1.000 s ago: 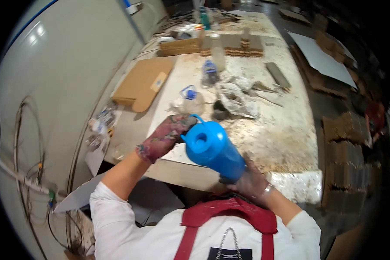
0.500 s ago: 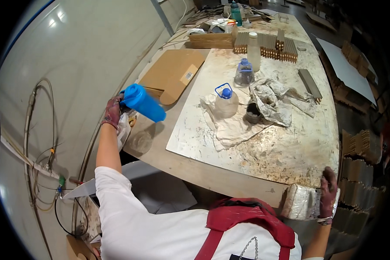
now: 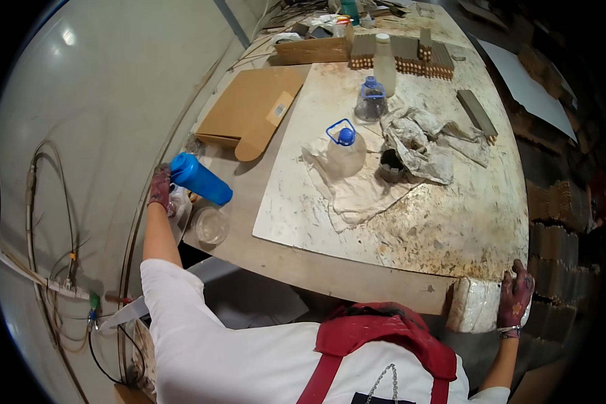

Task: The person sands wooden slats by hand using a sanding block, wiping them with a cloth, and stacking them on a table.

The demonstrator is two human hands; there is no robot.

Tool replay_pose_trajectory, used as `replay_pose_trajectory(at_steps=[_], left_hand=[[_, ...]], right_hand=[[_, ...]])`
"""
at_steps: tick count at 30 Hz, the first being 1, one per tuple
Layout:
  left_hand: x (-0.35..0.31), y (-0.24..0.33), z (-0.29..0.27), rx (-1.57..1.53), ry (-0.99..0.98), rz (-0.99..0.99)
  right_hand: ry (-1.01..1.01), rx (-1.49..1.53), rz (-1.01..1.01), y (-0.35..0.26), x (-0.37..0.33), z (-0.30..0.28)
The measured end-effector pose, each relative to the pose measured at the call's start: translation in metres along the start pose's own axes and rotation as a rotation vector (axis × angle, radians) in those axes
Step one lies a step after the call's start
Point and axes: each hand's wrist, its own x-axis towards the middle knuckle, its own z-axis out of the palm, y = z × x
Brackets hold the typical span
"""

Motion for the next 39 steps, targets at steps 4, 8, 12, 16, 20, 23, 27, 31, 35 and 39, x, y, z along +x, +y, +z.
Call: replay_pose_trajectory(at_steps=[4, 8, 12, 16, 20, 23, 27, 31, 35, 39], left_hand=[[-0.020, 0.021, -0.001, -0.482, 0.041, 0.323], [-0.070, 0.104, -0.008, -0.263, 0.158, 0.606], [-0.151, 0.191, 0.025, -0.095, 0.060, 0.756], [-0.234, 0.230, 0.105, -0.116, -0.281, 0.901], [-0.375, 0.308, 0.173, -0.074, -0.602, 1.047], [-0.453, 0.362, 0.203, -0.005, -0.771, 1.265], [-0.516, 0.408, 0.235, -0.034, -0.830, 1.317], [-0.568, 0.447, 0.270, 0.062, -0.859, 1.376], [-0.601, 0.426, 0.304, 0.135, -0.892, 1.354], [-0.602, 0.424, 0.299, 0.092, -0.855, 1.341]], right_hand=[[0.131, -0.056, -0.110, 0.007, -0.002, 0.003], [0.130, 0.049, -0.140, 0.010, 0.007, 0.010], [0.058, 0.069, -0.044, 0.004, 0.012, -0.001], [0.026, 0.237, -0.093, 0.018, 0.010, -0.010], [0.022, 0.285, -0.262, 0.058, 0.006, -0.010], [-0.095, 0.243, -0.323, 0.099, 0.003, -0.022], [-0.198, 0.381, -0.444, 0.127, 0.003, -0.015], [-0.124, 0.482, -0.449, 0.132, 0.004, -0.018], [-0.072, 0.711, -0.303, 0.150, -0.001, 0.004], [-0.127, 0.968, -0.215, 0.157, -0.002, 0.020]])
